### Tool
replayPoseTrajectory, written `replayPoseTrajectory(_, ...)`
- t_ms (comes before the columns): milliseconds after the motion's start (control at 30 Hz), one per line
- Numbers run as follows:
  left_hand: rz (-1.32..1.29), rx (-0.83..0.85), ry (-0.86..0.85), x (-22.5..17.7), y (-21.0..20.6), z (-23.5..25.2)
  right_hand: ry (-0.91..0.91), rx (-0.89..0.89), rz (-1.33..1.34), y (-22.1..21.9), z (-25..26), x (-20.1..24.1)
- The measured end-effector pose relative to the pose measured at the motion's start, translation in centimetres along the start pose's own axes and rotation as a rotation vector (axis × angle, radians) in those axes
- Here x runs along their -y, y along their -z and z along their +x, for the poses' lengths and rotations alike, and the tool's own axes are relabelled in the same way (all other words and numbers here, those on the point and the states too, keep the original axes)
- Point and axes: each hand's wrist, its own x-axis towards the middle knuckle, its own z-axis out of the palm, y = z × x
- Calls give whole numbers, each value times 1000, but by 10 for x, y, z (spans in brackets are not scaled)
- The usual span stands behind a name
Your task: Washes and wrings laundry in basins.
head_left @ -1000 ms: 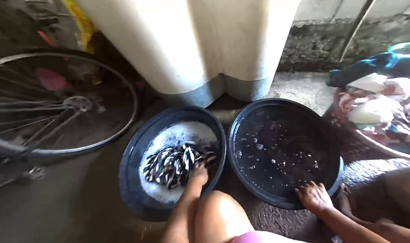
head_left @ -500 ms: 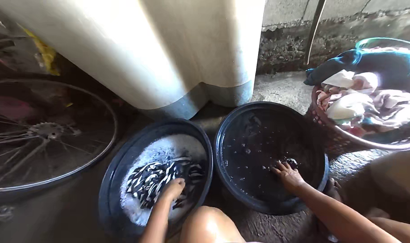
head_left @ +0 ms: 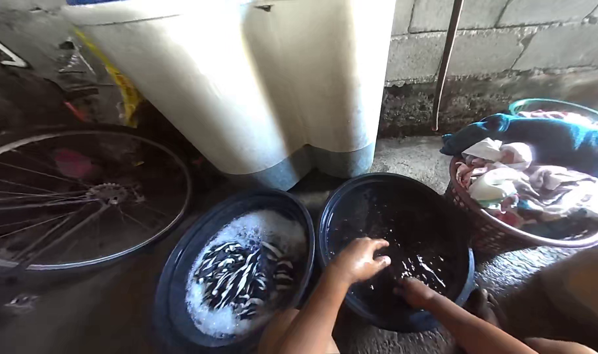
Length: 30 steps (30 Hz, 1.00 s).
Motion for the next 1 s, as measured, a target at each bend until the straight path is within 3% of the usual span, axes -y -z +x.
replayPoseTrajectory(133, 134, 228, 142, 26, -37, 15, 17, -125, 211, 3, -34, 29)
replayPoseTrajectory(233, 158, 240, 220, 40, -35, 13, 28, -275, 438, 18, -60, 59)
replayPoseTrajectory(367, 2, -74, 129, 42, -7, 12, 63, -548, 732, 58, -70, 98)
replayPoseTrajectory(500, -78, -331, 160, 50, 16, 12, -99, -759, 1025, 109, -45, 129)
replayPoseTrajectory(667, -122, -458, 173, 54, 25, 12, -167, -866, 1319, 143, 31, 110)
replayPoseTrajectory(733, -138, -459, 170, 55, 25, 12, -120, -786, 1281, 147, 48, 92)
replayPoseTrajectory(800, -131, -451, 174, 56, 26, 14, -96, -728, 1065, 145, 50, 87)
replayPoseTrajectory(900, -81, -427, 171, 55, 26, 17, -54, -559, 296, 114, 39, 71)
replayPoseTrajectory(1000, -80, -415, 141, 51, 26, 19, -46, -160, -200, 53, 25, 56)
